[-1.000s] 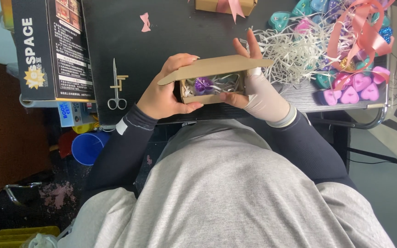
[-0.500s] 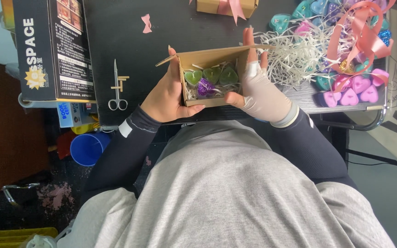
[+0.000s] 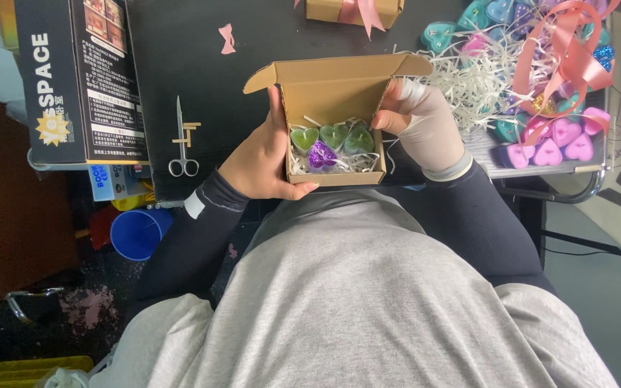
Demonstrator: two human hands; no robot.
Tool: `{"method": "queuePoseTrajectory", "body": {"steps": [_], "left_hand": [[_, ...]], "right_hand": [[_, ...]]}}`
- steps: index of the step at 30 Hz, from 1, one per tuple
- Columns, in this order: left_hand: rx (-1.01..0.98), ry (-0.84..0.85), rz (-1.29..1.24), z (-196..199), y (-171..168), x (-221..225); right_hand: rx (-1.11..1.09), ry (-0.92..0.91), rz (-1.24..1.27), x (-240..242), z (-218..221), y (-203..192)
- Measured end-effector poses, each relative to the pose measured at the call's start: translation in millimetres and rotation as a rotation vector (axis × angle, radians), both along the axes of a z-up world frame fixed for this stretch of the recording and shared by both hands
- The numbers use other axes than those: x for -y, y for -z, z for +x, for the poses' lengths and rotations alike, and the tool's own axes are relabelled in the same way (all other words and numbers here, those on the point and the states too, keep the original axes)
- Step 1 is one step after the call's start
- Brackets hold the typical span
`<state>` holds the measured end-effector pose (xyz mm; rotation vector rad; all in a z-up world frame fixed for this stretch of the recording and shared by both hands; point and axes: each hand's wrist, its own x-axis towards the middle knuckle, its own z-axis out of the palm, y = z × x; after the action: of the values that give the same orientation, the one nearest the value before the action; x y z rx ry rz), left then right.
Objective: The recorder is packing heart-shaped candles into a small cardboard box filled with shredded paper.
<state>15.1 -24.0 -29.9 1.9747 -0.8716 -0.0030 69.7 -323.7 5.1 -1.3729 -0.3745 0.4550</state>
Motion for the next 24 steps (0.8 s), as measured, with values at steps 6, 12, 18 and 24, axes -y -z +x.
{"method": "queuePoseTrajectory", "body": {"steps": [6,12,18,24], "left_hand": [[-0.114,-0.015,-0.11,1,6,-5],[-0.207,-0.001,-0.199,2,-5,-5],[-0.23,-0.035,-0.183,2,-13,-3],[-0.085,-0.052,-0.106,0,0,0]], "right_hand": [[0.03,0.01,-0.078,0,3,9],[0.041,-0.121,-0.004,8,6,10],[-0.051,-0.214,0.055,14,-1,13],[-0.017,-0.157,0.003,10,-6,27]]}}
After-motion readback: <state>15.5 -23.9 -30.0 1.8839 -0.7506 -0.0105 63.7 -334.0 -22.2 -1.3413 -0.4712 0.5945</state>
